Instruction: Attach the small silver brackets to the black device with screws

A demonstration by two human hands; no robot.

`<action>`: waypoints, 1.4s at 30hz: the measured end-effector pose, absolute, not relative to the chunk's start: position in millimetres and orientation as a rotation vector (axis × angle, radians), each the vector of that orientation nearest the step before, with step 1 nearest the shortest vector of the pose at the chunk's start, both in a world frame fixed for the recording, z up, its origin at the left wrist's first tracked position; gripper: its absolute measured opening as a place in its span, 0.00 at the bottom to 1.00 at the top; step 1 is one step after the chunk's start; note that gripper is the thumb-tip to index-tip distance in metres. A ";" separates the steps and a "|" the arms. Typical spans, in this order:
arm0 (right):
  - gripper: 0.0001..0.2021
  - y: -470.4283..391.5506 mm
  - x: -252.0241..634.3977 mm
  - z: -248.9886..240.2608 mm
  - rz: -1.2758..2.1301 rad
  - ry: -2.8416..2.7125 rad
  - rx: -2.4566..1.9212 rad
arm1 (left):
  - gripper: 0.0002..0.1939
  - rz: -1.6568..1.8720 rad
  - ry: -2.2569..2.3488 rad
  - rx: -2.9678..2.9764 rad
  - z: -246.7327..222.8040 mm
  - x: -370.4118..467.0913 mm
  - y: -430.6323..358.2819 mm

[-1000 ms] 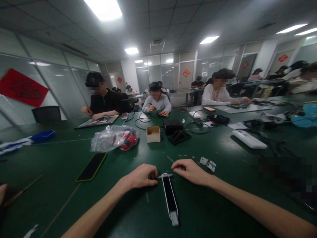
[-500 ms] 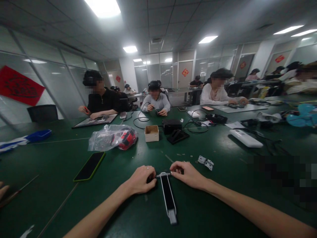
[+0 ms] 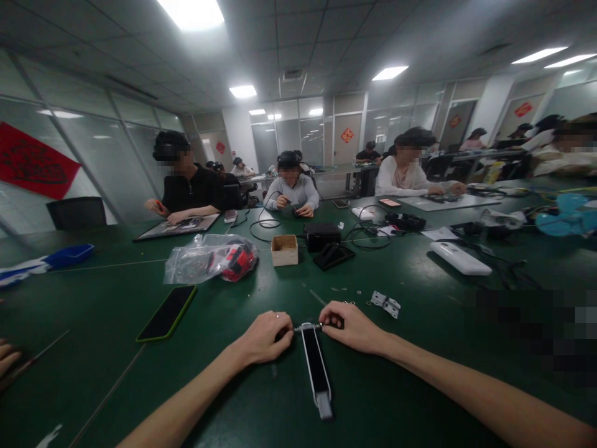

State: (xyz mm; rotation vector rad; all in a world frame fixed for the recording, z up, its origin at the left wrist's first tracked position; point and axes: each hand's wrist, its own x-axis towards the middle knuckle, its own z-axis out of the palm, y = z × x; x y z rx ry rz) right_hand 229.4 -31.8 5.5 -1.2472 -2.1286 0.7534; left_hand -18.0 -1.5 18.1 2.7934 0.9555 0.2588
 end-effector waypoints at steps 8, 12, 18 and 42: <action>0.07 -31.1 228.0 5.7 0.725 -2.144 -1.265 | 0.05 0.277 0.931 2.826 14.0 -19.1 -0.2; 0.07 -31.3 228.0 5.1 0.750 -2.145 -1.252 | 0.06 0.276 0.937 2.824 16.4 -18.4 -1.1; 0.08 -30.1 229.0 2.0 0.779 -2.141 -1.261 | 0.06 0.256 0.941 2.816 18.2 -17.8 -1.4; 0.10 -35.2 224.7 11.3 0.781 -2.149 -1.272 | 0.06 0.264 0.919 2.813 17.8 -18.1 -1.7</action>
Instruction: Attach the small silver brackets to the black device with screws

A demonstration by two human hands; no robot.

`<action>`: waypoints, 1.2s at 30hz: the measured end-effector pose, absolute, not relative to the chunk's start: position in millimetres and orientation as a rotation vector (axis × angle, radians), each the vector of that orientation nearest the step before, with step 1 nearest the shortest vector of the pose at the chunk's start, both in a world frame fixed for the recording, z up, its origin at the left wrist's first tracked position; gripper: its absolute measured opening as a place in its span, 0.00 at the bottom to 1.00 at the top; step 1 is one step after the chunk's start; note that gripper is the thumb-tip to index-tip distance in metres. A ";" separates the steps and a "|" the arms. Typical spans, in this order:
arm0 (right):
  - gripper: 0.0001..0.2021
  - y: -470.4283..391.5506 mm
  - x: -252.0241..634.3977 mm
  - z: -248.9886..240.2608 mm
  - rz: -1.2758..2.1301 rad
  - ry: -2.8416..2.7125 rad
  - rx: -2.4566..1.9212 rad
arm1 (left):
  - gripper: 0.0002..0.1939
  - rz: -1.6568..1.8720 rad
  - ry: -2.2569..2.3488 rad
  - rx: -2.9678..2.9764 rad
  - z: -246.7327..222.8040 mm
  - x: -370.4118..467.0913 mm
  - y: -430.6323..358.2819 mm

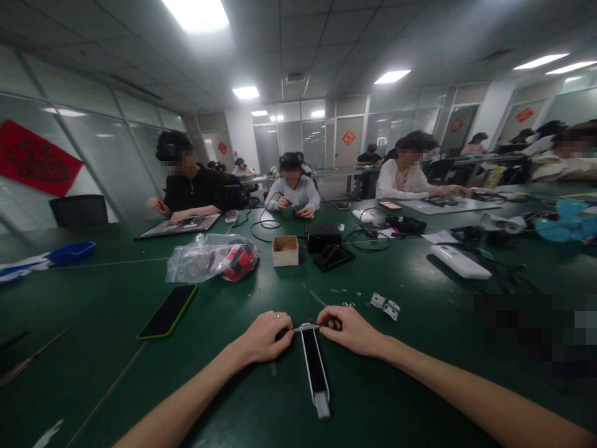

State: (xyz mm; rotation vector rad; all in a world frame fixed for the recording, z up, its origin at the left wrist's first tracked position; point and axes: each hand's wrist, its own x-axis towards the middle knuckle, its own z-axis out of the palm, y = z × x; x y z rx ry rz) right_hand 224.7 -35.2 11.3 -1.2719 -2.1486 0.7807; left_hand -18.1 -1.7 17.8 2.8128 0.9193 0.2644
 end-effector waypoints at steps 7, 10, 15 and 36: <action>0.09 -35.5 223.7 11.4 0.788 -2.145 -1.275 | 0.06 0.268 0.921 2.814 17.6 -17.9 -1.7; 0.09 -36.3 222.4 13.3 0.783 -2.153 -1.278 | 0.06 0.263 0.929 2.806 18.0 -18.1 -1.8; 0.09 -37.3 219.2 15.8 0.777 -2.158 -1.298 | 0.06 0.253 0.946 2.798 18.3 -18.8 -2.6; 0.08 -38.1 208.6 13.6 0.638 -2.207 -1.280 | 0.05 0.278 0.970 2.817 19.5 -21.0 -6.2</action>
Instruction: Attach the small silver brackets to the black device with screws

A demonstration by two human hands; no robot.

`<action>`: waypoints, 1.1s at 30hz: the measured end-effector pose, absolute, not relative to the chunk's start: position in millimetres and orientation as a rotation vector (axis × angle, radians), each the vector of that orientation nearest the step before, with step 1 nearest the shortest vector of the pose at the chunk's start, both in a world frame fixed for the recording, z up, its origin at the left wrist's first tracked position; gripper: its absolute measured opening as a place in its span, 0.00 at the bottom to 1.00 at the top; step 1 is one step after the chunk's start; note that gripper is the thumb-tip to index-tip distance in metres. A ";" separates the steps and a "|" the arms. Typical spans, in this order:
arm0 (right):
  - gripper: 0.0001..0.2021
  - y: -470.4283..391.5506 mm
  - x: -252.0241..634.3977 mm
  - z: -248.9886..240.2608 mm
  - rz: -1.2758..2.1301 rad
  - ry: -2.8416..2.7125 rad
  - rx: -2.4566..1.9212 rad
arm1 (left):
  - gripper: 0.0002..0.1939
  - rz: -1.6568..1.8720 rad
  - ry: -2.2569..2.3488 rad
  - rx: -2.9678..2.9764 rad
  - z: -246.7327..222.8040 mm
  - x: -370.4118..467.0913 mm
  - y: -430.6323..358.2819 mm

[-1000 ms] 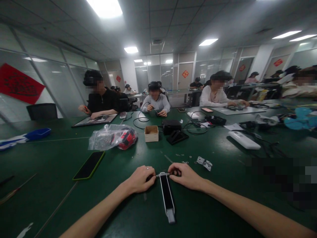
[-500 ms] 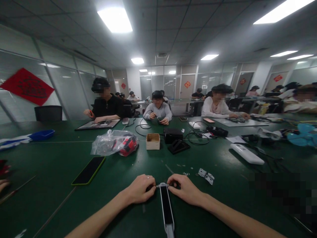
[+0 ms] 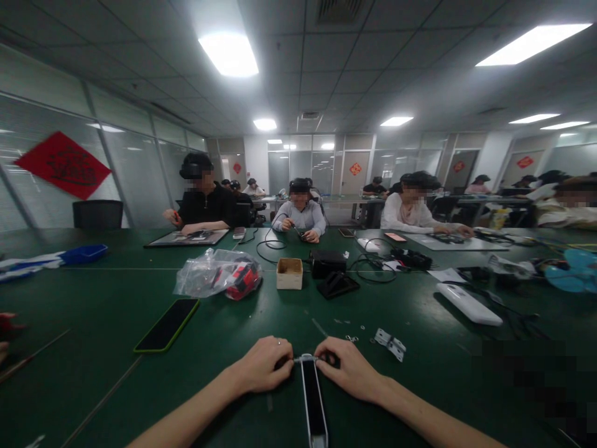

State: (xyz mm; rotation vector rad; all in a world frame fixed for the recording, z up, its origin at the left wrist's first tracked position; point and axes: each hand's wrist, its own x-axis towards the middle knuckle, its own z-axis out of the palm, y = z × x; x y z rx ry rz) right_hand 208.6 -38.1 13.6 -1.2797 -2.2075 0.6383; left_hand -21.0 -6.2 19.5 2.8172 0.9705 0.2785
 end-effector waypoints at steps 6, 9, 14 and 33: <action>0.10 -38.4 210.1 14.5 0.609 -2.228 -1.279 | 0.05 0.279 0.976 2.803 20.9 -20.5 -7.4; 0.10 -38.9 210.0 15.9 0.577 -2.237 -1.269 | 0.06 0.287 0.979 2.784 20.5 -20.1 -7.1; 0.09 -37.4 210.0 14.5 0.536 -2.263 -1.258 | 0.06 0.292 0.966 2.764 20.2 -19.3 -6.1; 0.12 -1.3 274.9 62.2 0.202 -2.441 -1.482 | 0.09 0.260 0.887 2.755 21.2 -18.8 -1.5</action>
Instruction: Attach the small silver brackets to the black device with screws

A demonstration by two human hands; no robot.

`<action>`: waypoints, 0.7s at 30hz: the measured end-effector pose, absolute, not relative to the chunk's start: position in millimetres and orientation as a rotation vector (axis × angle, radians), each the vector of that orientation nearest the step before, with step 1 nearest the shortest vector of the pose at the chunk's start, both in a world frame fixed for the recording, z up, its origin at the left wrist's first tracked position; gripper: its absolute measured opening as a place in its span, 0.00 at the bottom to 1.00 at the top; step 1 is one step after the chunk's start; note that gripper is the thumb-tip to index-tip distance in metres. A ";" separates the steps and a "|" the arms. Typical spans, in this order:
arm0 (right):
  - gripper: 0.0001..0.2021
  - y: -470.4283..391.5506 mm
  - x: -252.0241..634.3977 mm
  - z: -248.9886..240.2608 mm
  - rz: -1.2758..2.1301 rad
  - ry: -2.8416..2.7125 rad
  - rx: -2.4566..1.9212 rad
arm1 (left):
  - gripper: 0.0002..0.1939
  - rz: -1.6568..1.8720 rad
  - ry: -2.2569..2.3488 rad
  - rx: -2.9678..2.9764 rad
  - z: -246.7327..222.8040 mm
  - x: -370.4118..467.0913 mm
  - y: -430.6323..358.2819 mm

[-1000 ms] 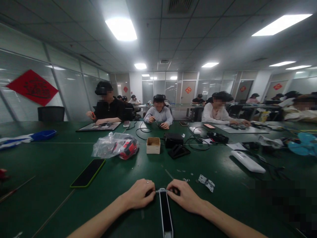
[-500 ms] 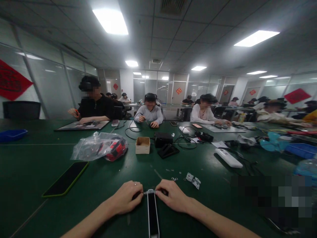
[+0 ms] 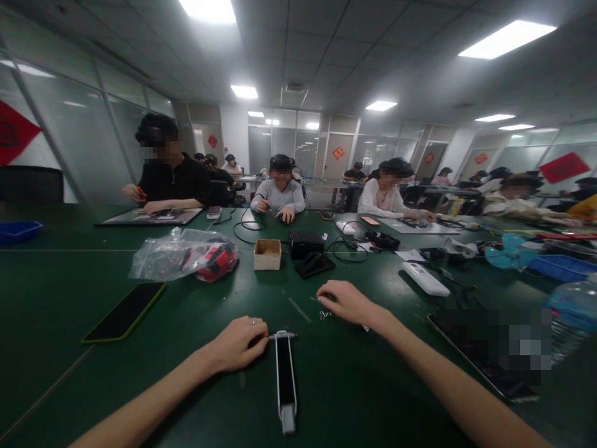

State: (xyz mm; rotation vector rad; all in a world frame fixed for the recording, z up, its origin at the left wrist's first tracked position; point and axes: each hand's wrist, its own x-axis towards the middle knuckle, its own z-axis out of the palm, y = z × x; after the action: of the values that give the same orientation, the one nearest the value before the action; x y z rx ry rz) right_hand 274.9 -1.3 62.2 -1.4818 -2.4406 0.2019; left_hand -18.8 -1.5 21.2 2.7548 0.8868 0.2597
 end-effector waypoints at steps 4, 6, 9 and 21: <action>0.10 9.2 302.4 68.1 0.141 -2.528 -1.706 | 0.10 0.279 0.882 2.742 18.2 -19.9 1.1; 0.10 9.9 307.2 67.3 0.179 -2.562 -1.757 | 0.10 0.275 0.869 2.739 17.3 -20.1 1.9; 0.09 9.0 304.1 62.0 0.259 -2.612 -1.743 | 0.10 0.276 0.864 2.743 16.8 -20.2 2.3; 0.08 9.4 284.2 47.0 0.378 -2.641 -1.798 | 0.09 0.259 0.919 2.749 19.2 -20.7 -1.3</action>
State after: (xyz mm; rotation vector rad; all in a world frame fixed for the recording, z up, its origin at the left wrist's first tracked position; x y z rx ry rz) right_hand 284.2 9.4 47.0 -1.7980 -2.6414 0.3777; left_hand -20.7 -1.3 19.2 2.7485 0.9191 0.2588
